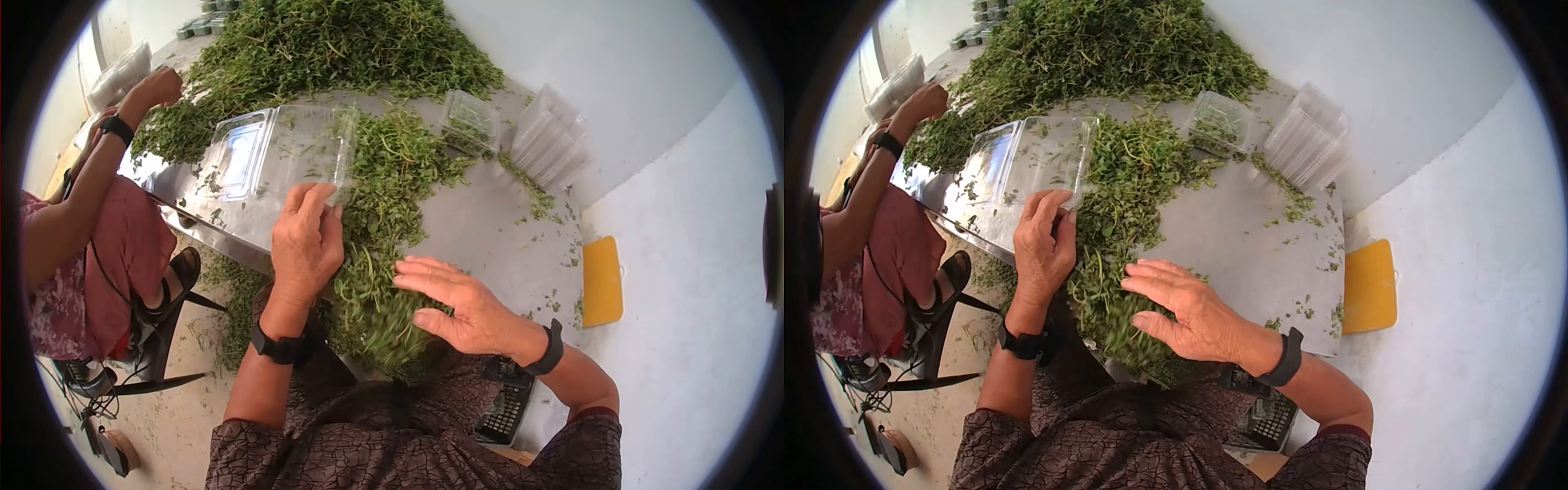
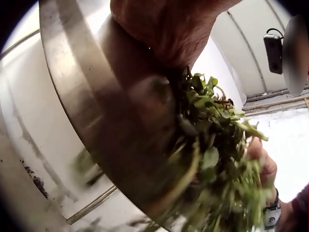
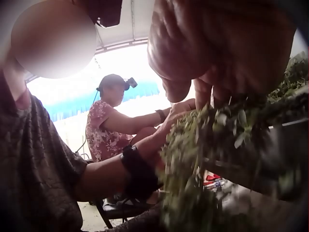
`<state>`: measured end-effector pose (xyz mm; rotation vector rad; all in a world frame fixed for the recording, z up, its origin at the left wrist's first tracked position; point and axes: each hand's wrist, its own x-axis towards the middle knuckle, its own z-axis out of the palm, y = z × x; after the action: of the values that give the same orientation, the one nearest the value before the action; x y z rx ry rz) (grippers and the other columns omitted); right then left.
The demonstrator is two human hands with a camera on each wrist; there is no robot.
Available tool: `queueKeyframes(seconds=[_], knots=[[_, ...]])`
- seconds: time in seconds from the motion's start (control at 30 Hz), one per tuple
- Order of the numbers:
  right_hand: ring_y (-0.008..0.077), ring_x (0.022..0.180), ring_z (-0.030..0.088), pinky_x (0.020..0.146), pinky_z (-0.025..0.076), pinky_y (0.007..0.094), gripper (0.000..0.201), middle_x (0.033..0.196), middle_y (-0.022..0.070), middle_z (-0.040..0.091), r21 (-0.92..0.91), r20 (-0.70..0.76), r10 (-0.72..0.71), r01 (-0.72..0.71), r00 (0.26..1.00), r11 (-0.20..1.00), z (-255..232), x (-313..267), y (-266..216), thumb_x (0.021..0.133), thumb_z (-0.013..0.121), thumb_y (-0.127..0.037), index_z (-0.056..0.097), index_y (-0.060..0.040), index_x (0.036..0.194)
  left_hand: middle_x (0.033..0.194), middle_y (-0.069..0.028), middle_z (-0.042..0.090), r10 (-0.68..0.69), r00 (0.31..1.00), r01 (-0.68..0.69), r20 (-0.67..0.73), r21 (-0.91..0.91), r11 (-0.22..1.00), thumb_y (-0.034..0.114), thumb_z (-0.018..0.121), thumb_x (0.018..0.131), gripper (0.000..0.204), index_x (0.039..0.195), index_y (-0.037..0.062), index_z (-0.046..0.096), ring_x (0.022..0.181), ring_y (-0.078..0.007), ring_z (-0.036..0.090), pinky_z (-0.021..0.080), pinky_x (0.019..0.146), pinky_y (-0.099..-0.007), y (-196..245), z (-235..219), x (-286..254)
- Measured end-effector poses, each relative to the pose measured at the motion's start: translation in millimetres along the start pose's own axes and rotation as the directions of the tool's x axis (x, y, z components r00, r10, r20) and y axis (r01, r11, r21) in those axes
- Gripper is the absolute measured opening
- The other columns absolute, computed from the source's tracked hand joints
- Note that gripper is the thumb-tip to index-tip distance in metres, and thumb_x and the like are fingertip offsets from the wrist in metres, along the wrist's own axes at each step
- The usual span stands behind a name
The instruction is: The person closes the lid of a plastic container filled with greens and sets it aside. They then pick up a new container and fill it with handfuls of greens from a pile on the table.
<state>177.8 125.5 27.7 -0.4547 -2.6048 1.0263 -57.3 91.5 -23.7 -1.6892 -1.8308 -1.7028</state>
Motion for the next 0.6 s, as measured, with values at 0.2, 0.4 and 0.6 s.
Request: queueKeyframes(seconds=[0.2,0.4,0.6], knots=[[0.0337,0.129,0.049,0.106,0.038,0.0394,0.046,0.138,0.0199,0.051,-0.052,-0.189,0.128,-0.14,0.974,0.989,-22.0,26.5,23.0,0.099,0.05,-0.034,0.053,0.0005,0.13,0.099,-0.0129,0.06,-0.058,0.998,0.058,0.027,-0.004,0.998,-0.005,0.059,0.082,0.026,0.107,0.0018,0.06,0.074,-0.0253,0.062,0.05,0.067,-0.0339,3.5,-1.1,-0.1],[0.0382,0.132,0.042,0.107,0.037,0.043,0.048,0.139,0.0267,0.046,-0.118,-0.259,0.173,-0.209,0.95,0.971,-13.6,60.4,50.5,0.098,0.053,-0.028,0.048,0.0062,0.13,0.102,-0.0154,0.061,-0.035,0.999,0.036,0.011,-0.014,0.999,-0.003,0.06,0.08,0.026,0.105,0.0036,0.06,0.072,-0.0328,0.064,0.05,0.064,-0.0388,0.6,-0.3,0.1],[0.0404,0.135,0.036,0.112,0.032,0.0445,0.054,0.141,0.0283,0.043,-0.12,-0.167,0.136,-0.157,0.977,0.98,4.4,71.3,39.7,0.096,0.055,-0.03,0.043,0.0041,0.136,0.101,-0.0154,0.061,-0.018,1.0,0.018,0.004,-0.012,1.0,-0.004,0.059,0.079,0.029,0.106,0.004,0.059,0.074,-0.0343,0.064,0.05,0.065,-0.0398,0.7,-0.1,0.2]])
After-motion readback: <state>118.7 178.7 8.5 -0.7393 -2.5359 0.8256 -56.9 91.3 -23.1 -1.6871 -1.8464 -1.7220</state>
